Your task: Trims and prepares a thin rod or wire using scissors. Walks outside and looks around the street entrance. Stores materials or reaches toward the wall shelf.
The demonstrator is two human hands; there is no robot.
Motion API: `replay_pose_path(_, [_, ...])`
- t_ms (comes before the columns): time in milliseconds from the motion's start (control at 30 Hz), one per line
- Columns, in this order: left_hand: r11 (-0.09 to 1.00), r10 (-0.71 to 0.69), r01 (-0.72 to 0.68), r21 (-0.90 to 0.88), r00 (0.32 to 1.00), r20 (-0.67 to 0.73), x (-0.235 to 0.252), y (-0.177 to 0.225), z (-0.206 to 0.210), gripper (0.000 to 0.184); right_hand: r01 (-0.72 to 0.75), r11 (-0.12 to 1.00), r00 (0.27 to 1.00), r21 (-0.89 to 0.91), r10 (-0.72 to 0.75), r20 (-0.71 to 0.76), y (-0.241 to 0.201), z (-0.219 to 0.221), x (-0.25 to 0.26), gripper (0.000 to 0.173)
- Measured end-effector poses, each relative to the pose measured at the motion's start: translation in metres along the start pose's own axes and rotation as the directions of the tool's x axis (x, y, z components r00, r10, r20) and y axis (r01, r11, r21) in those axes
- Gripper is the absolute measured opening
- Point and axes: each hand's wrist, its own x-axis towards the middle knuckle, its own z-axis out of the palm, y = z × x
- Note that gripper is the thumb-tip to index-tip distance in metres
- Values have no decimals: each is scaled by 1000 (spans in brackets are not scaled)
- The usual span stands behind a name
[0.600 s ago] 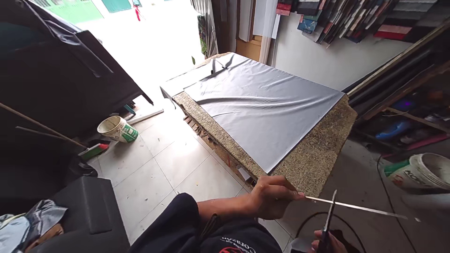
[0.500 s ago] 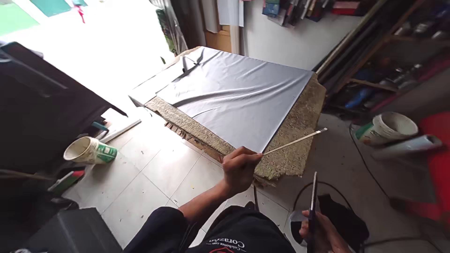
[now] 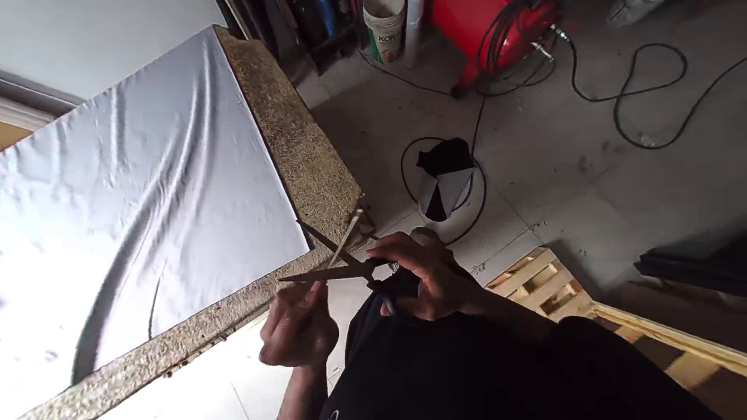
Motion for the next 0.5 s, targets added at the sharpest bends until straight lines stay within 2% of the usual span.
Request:
replay_pose_path(67, [998,-22,23,-51,999,28,1,-4,21,9,10,1000,999,-11,-11,-52,2,-10,-1,53])
replay_pose_path(167, [991,-121,116,-59,989,-85,31,-24,21,19,-5,1000,983,-18,1,-182,15,-39,-11,36])
replay_pose_path(233, [992,-123,118,-52,987,-107,45,-30,36,19,-36,999,979,17,39,-198,25,-58,-8,41])
replay_pose_path(333, [993,-82,90,-75,992,97,45,-23,89,15,-69,997,990,35,73,-120,34,-81,13,64])
replay_pose_path(367, [991,-75,91,-97,984,161,45,-21,109,13,-66,997,991,34,69,-119,38,-90,21,64])
replay_pose_path(400, [989,-76,96,-112,983,166,49,-24,127,13,-49,999,988,21,52,-145,43,-101,27,58])
replay_pose_path(500, [988,-114,114,-102,993,9,89,-52,155,17,-18,1000,968,0,17,-251,64,-149,37,37])
